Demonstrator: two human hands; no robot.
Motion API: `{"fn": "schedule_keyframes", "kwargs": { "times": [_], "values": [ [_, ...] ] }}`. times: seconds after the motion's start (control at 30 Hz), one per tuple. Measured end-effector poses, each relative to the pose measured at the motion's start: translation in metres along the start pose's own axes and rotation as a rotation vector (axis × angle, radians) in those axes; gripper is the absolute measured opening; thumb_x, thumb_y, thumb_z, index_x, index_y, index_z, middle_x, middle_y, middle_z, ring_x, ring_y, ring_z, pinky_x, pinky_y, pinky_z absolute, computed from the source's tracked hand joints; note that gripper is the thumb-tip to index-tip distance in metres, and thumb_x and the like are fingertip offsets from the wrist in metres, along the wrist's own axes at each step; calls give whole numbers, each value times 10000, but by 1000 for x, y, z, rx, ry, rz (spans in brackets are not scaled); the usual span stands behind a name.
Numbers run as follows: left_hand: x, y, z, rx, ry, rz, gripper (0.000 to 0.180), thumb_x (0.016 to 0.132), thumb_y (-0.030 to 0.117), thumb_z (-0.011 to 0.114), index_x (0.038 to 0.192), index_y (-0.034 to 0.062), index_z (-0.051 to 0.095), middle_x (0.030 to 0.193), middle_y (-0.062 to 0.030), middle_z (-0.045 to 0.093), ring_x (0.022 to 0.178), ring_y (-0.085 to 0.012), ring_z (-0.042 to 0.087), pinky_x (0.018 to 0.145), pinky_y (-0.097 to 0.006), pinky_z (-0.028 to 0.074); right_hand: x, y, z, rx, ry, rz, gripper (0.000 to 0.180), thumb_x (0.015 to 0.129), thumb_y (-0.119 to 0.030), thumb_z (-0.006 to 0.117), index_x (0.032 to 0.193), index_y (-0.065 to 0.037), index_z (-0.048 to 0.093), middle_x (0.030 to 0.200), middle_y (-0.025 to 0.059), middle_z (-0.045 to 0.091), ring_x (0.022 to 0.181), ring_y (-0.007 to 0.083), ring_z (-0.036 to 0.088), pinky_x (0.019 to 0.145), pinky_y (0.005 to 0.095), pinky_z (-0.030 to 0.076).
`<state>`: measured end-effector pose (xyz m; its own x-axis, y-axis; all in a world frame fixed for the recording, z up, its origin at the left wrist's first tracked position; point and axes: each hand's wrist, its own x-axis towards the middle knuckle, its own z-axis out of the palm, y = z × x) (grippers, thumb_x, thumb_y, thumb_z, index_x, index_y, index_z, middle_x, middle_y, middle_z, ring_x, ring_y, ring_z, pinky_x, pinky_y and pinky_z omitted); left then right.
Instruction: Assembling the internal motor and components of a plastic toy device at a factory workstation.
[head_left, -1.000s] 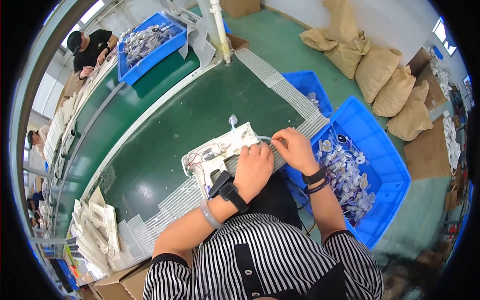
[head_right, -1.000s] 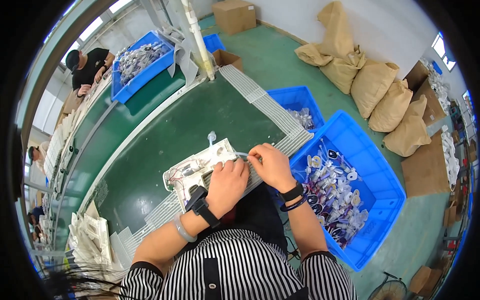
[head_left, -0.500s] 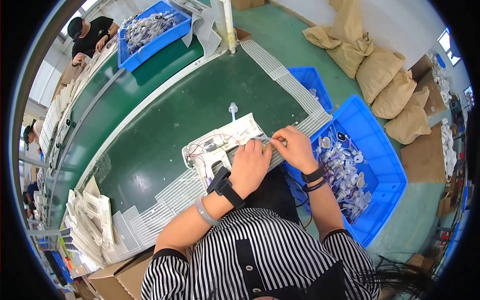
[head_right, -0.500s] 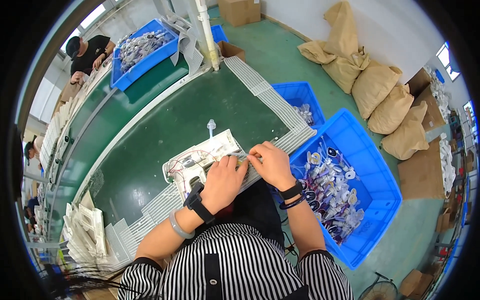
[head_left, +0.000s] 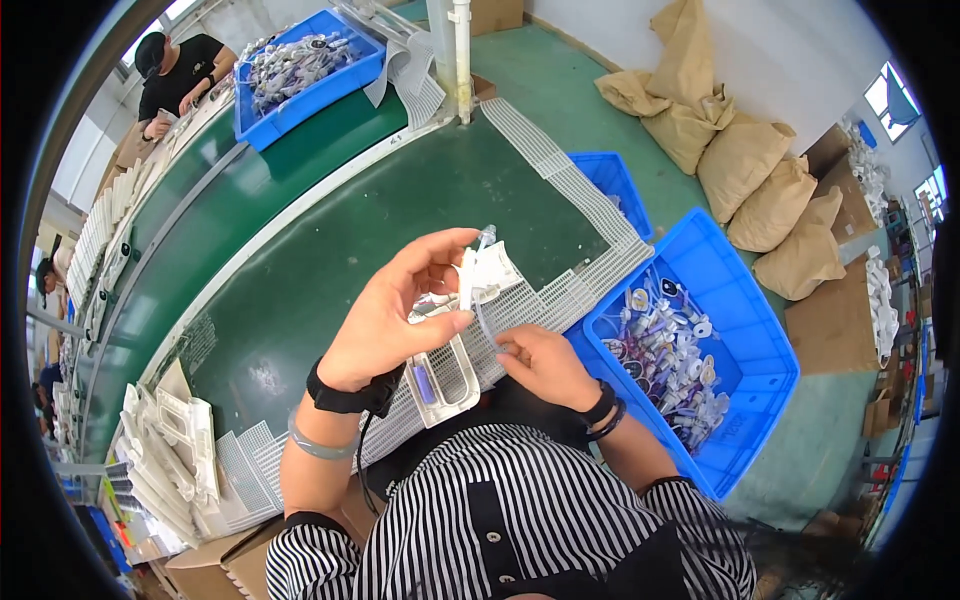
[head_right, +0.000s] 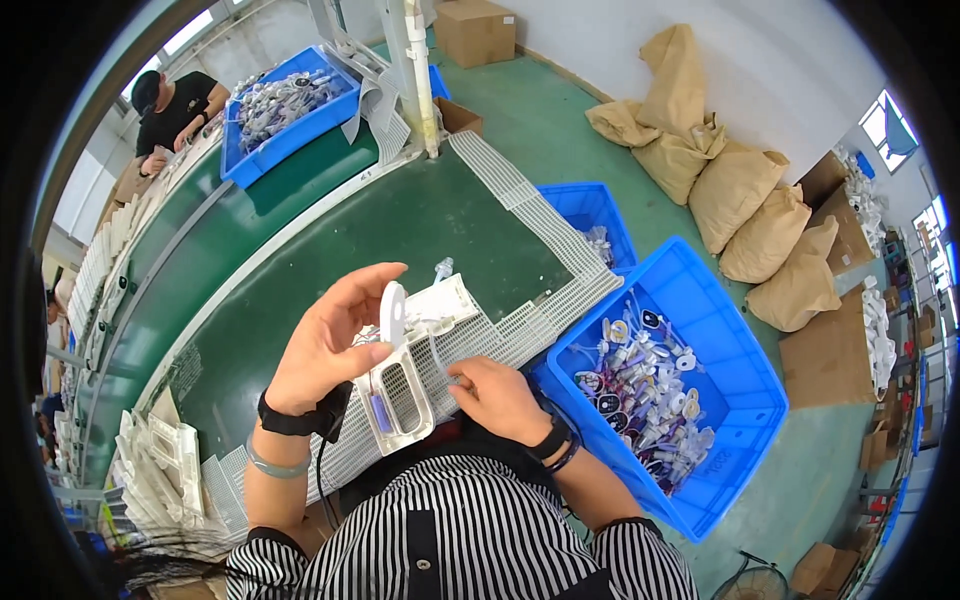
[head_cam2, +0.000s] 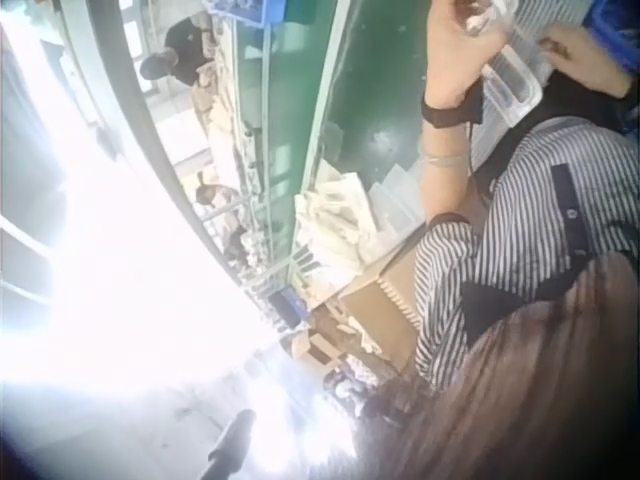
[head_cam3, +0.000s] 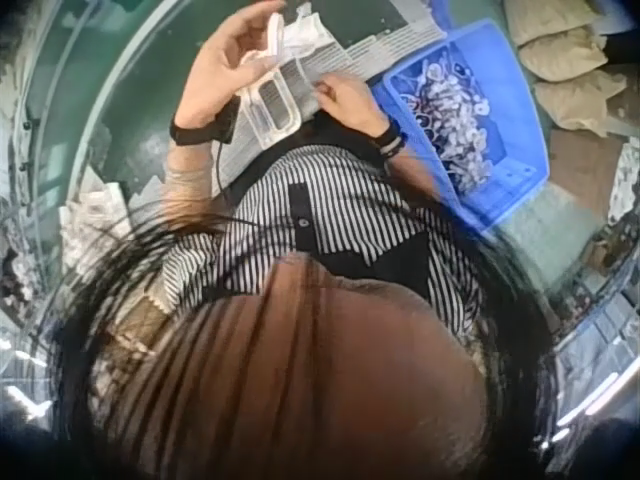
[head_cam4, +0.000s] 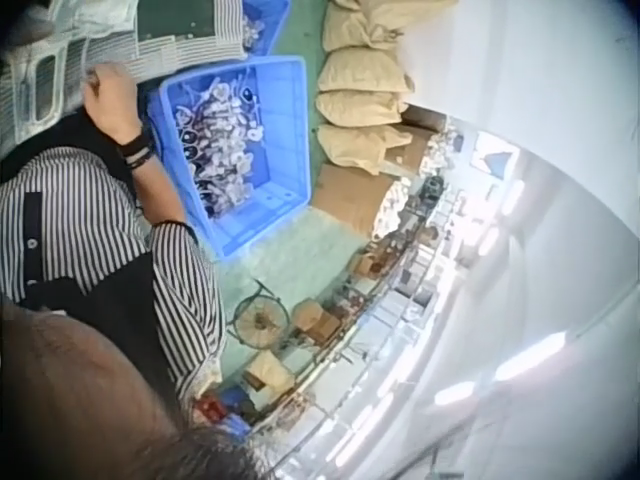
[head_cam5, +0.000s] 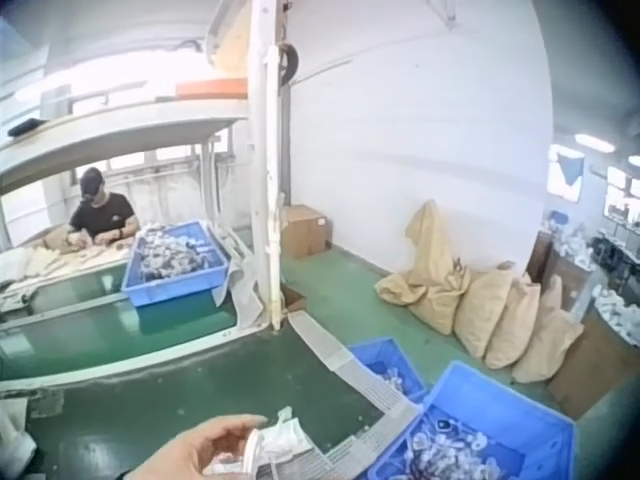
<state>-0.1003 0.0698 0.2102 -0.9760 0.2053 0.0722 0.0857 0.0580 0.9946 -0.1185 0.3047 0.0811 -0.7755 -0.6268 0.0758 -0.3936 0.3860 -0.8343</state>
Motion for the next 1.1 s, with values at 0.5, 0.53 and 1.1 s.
{"fn": "schedule_keyframes", "kwargs": {
  "times": [0.5, 0.53, 1.1],
  "values": [
    [-22, -4, 2, 74, -621, -270, 671, 786, 15, 755, 1426, 63, 559, 1317, -81, 598, 1122, -166, 603, 802, -268, 569, 58, -19, 36, 1010, -200, 134, 280, 1015, -98, 568, 1264, 29, 578, 1075, 109, 686, 906, 165, 690, 783, 300, 562],
    [-23, -6, 11, 104, -686, -200, 672, 785, 15, 760, 1424, 76, 563, 1296, -70, 606, 1069, -161, 621, 777, -265, 579, 62, -25, 40, 1092, -247, 156, 309, 1041, -126, 542, 1305, 32, 558, 1162, 138, 666, 986, 190, 692, 844, 312, 569],
    [-8, -70, 69, 260, -8, -97, 758, 839, -2, 755, 1508, 91, 413, 1375, -124, 431, 1289, -251, 512, 951, -355, 596, 5, 7, 0, 865, 53, 58, 503, 1045, -111, 553, 1499, 6, 370, 1260, 98, 603, 1059, 120, 613, 865, 290, 545]
  ]
}}
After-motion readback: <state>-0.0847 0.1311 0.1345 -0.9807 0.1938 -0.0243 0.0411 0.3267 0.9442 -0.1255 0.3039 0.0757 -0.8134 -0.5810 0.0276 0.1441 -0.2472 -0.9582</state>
